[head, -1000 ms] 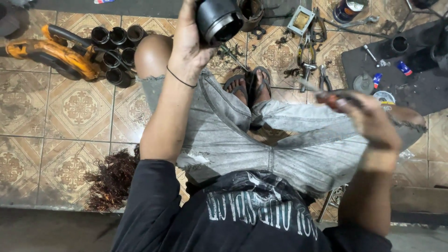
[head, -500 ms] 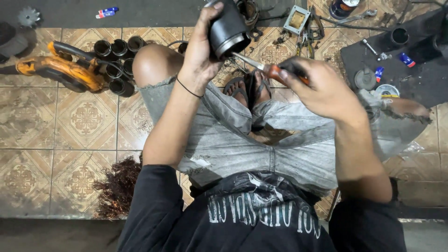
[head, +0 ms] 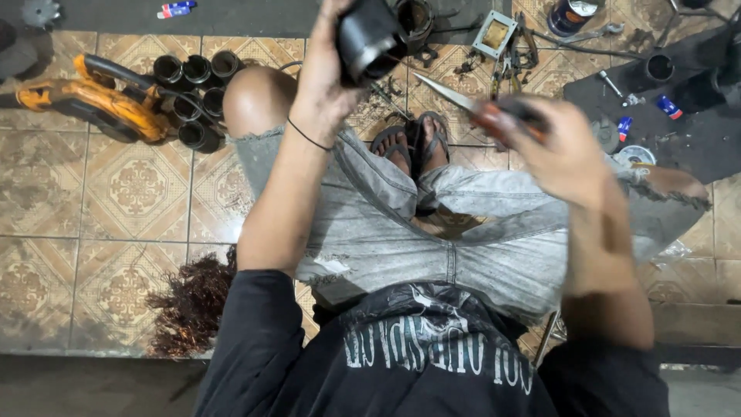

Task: Extracting copper wire windings from an electric motor stator using pliers and a screwdriver for prying and pulling.

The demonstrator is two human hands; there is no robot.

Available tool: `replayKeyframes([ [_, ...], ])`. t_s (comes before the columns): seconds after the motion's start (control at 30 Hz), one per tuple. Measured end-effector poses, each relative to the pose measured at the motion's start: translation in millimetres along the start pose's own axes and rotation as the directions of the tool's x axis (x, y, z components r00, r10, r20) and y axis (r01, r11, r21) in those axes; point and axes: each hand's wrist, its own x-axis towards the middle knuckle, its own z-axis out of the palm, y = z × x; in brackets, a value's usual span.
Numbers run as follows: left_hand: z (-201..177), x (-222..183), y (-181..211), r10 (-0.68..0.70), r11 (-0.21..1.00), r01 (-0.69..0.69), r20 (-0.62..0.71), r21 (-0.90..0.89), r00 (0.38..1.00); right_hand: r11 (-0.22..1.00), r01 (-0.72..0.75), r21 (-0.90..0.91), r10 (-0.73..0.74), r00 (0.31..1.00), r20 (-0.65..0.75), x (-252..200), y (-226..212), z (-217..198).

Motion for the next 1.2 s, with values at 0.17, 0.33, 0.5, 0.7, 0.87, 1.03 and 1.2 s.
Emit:
replayKeyframes([
  [0.17, -46, 17, 21, 0.106, 0.975, -0.089, 0.075, -0.206, 0.992, 0.996, 0.002, 0.089, -0.015, 0.988, 0.153, -78, 45, -24],
  [0.33, -24, 8, 11, 0.107, 0.984, -0.100, 0.038, -0.148, 0.994, 0.989, -0.097, -0.113, 0.111, 0.985, 0.131, -80, 79, -15],
  [0.5, -29, 14, -2, 0.142, 0.989, -0.141, 0.041, -0.036, 0.989, 0.754, -0.650, -0.095, 0.657, 0.746, 0.113, -73, 66, -46],
  [0.7, -22, 10, -5, 0.183, 0.982, -0.185, 0.071, 0.027, 0.981, 0.864, -0.499, -0.074, 0.490, 0.865, -0.111, -81, 72, -75],
  [0.87, 18, -12, -1, 0.022, 0.995, -0.034, 0.131, 0.091, 0.991, 1.000, -0.004, 0.011, 0.003, 0.994, 0.106, 4, 65, -38],
  [1.03, 26, -17, -9, 0.049, 0.987, -0.060, 0.074, 0.146, 0.996, 1.000, -0.028, -0.009, 0.029, 0.985, 0.172, 27, 59, -14],
  [1.2, 18, -15, -10, 0.031, 0.992, -0.036, 0.048, 0.120, 0.998, 0.988, 0.132, 0.075, -0.143, 0.973, 0.183, 23, 61, 6],
])
